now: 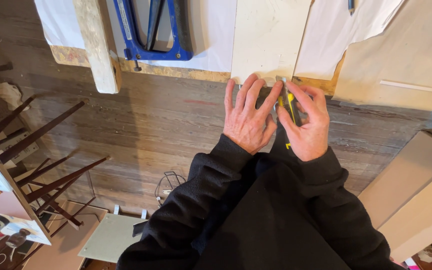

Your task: Cutting and preparing small plastic strips to fit inside a picture frame using a utility knife.

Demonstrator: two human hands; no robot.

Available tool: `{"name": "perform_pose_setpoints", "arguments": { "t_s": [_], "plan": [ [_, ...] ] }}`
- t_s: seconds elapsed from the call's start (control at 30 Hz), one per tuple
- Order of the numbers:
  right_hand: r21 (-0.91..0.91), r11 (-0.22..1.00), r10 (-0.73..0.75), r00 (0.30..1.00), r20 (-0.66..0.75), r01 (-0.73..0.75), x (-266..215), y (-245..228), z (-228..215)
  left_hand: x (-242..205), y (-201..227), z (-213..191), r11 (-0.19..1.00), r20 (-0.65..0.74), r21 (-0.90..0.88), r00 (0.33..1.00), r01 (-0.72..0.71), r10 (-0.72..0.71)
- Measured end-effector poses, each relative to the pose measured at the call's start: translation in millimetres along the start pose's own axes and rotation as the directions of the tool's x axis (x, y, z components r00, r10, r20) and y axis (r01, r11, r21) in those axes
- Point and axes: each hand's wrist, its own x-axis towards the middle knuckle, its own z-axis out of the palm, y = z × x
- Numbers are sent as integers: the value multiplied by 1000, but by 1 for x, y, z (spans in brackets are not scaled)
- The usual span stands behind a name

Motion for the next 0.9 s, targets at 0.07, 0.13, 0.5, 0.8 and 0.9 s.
{"name": "perform_pose_setpoints", "arguments": {
  "t_s": [0.07,0.13,0.5,0.8,0.9],
  "plan": [
    [2,1000,2,1000,-1,-2,1,-2,0,1,1,0,1000,-8,5,1000,8,-8],
    [7,1000,3,1000,-1,-3,0,-2,0,2,2,0,1000,-17,13,1000,17,-16],
    [50,999,-7,1000,4,7,4,-5,-1,7,6,-2,999,-42,34,999,32,-31],
    [151,988,-55,996,69,44,9,-9,-3,-7,-6,-1,969,-21,-239,997,62,-68],
    [142,989,-42,996,76,31,4,-6,-6,-10,-11,0,953,-28,-301,999,36,-47]
  ]
}}
